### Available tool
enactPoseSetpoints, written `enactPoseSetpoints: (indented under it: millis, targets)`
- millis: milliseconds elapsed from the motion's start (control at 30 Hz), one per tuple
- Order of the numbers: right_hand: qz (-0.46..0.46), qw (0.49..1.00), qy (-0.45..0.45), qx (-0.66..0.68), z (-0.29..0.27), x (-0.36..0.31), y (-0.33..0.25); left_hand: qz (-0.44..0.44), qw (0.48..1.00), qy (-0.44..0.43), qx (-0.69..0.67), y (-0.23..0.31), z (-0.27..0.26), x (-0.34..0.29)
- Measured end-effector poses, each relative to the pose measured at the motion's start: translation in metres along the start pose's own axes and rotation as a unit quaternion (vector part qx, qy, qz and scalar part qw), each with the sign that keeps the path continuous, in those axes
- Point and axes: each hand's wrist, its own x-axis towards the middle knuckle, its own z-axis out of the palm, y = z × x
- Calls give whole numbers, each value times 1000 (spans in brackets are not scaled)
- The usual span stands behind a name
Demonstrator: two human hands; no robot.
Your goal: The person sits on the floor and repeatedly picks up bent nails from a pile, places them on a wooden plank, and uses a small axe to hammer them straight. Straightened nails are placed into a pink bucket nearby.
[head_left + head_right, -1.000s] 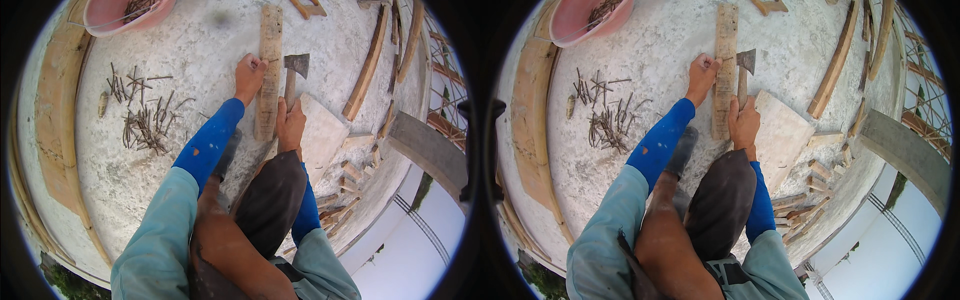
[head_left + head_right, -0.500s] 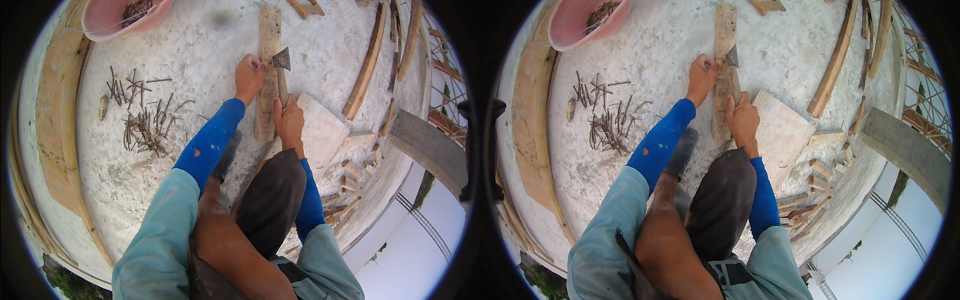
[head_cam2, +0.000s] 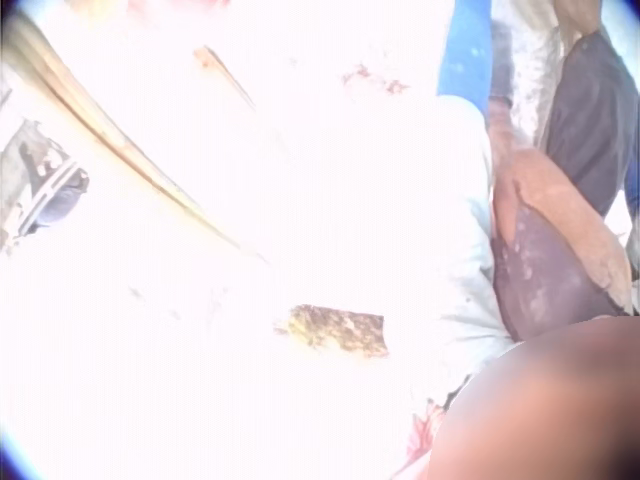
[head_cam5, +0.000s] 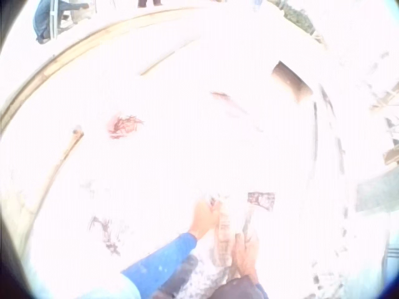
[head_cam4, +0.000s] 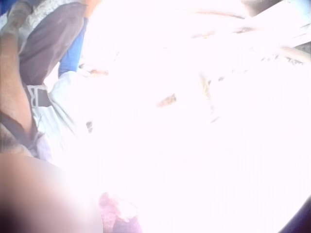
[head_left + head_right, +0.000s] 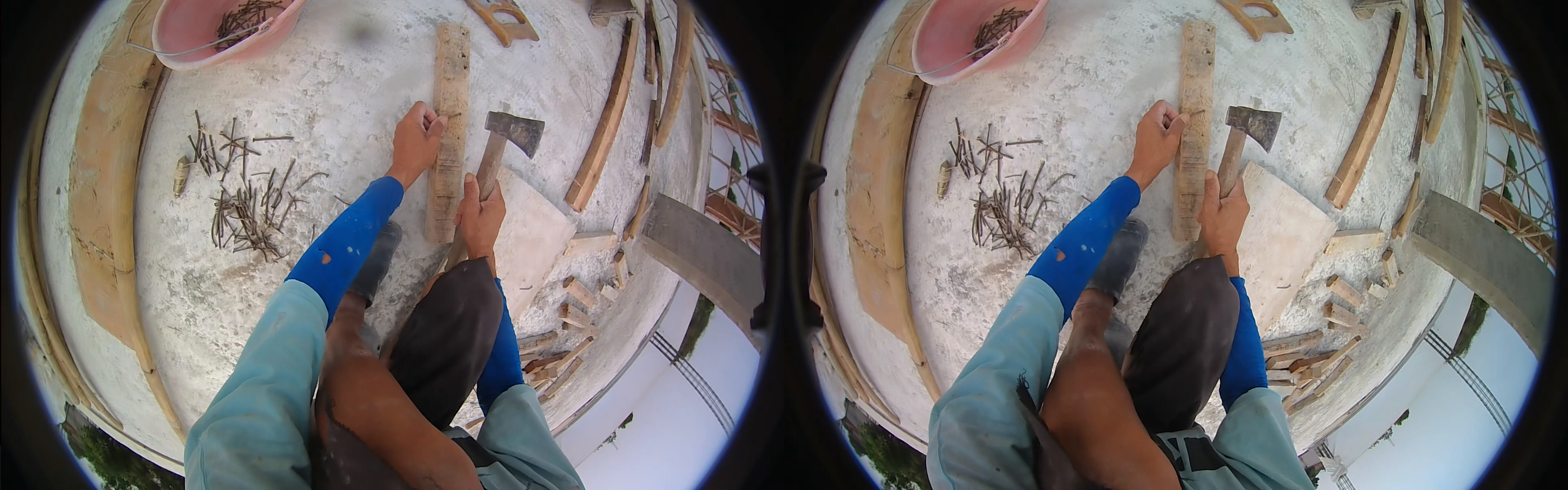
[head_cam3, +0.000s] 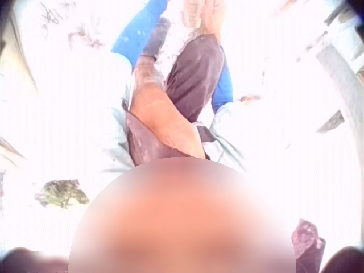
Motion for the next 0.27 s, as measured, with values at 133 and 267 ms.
enactPoseSetpoints:
  millis: [133, 267]
  targets:
    - [18, 997, 0, -78, 10, 4, 13, 33, 996, 35, -71, 41, -33, -6]
    - [-31, 989, 1, -147, 7, 5, 48, 69, 967, 114, -217, 110, -79, 26]
